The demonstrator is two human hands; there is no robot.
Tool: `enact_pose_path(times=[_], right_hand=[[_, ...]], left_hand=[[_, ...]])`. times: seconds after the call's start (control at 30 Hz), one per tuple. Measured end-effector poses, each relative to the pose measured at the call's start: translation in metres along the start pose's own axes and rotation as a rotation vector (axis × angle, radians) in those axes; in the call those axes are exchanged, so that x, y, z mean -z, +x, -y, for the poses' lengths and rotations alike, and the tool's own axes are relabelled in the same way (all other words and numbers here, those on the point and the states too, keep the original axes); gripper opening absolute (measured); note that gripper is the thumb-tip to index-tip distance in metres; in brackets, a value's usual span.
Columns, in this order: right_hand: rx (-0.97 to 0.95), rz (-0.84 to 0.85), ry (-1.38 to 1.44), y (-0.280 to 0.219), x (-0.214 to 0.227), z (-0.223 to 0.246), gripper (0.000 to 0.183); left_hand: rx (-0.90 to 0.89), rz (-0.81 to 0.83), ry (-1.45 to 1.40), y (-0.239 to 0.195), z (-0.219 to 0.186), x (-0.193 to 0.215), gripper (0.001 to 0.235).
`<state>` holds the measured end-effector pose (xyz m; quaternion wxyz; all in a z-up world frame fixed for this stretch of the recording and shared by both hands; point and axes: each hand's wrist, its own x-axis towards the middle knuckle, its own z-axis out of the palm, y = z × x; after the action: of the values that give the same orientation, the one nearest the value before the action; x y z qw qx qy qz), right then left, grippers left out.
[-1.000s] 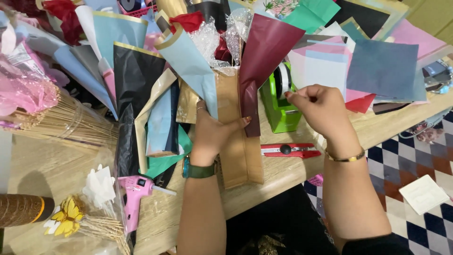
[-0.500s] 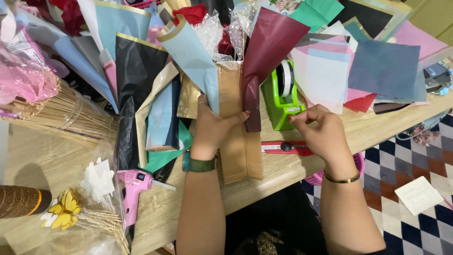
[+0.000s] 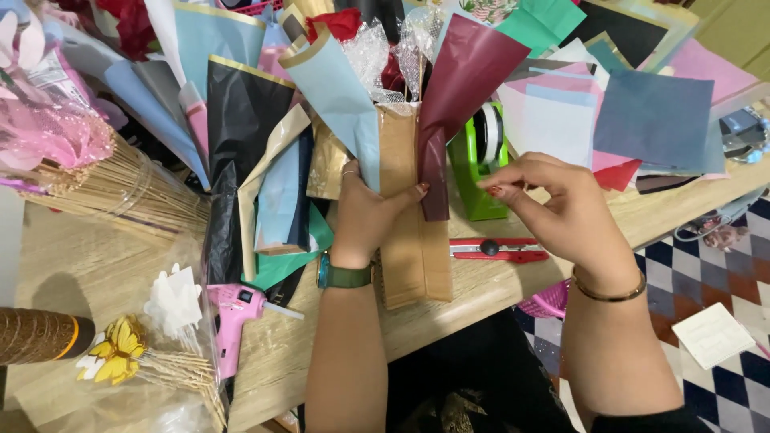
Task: Assembling decorative bouquet wraps by stuffing and layering various types of wrapping paper into a base and securing them with tape.
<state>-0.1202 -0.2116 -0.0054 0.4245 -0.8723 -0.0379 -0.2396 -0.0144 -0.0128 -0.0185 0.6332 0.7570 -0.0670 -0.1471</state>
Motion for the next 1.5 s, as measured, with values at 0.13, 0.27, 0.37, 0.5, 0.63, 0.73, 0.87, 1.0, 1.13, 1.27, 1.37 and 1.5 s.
enact_pose_path(times=[0.13, 0.27, 0.37, 0.5, 0.63, 0.73, 0.87, 1.0, 1.13, 1.27, 1.37, 1.5], right_hand=[[0.152, 0.092, 0.000, 0.029, -0.009, 0.017, 0.017], [0.225, 0.192, -0.065, 0.048, -0.020, 0.012, 0.024], [0.185, 0.299, -0.140, 0.061, -0.024, 0.006, 0.011], [0.177, 0.463, -0.186, 0.072, -0.024, -0.007, 0.015], [0.194, 0.461, -0.273, 0.076, -0.032, -0.006, 0.016], [0.205, 0.442, -0.342, 0.078, -0.042, -0.016, 0.021], [0.229, 0.392, -0.480, 0.077, -0.054, -0.037, 0.016], [0.264, 0.297, -0.504, 0.069, -0.060, -0.044, 0.010], [0.255, 0.219, -0.398, 0.063, -0.062, -0.052, 0.012], [0.183, 0.086, -0.132, 0.058, -0.062, -0.043, 0.044], [0.120, 0.068, 0.002, 0.053, -0.064, -0.042, 0.046], [0.033, 0.049, 0.104, 0.048, -0.065, -0.042, 0.043]], left_hand=[[-0.006, -0.007, -0.004, -0.002, 0.002, 0.004, 0.106], [-0.014, 0.021, -0.004, 0.006, 0.011, 0.005, 0.111], [-0.018, 0.024, -0.003, 0.010, 0.016, 0.009, 0.114], [-0.018, 0.029, 0.011, 0.008, 0.018, 0.010, 0.111], [-0.022, 0.021, 0.002, 0.004, 0.012, 0.011, 0.106], [-0.025, 0.021, 0.003, 0.004, 0.012, 0.011, 0.108], [-0.026, 0.027, 0.012, 0.001, 0.005, 0.014, 0.103], [-0.010, 0.019, 0.039, 0.006, 0.013, 0.015, 0.104], [-0.011, 0.019, 0.035, 0.009, 0.016, 0.012, 0.105], [-0.021, 0.014, 0.020, 0.006, 0.010, 0.010, 0.102], [-0.016, 0.011, 0.008, 0.006, 0.008, 0.010, 0.102], [-0.019, 0.002, 0.010, 0.010, 0.010, 0.007, 0.105]])
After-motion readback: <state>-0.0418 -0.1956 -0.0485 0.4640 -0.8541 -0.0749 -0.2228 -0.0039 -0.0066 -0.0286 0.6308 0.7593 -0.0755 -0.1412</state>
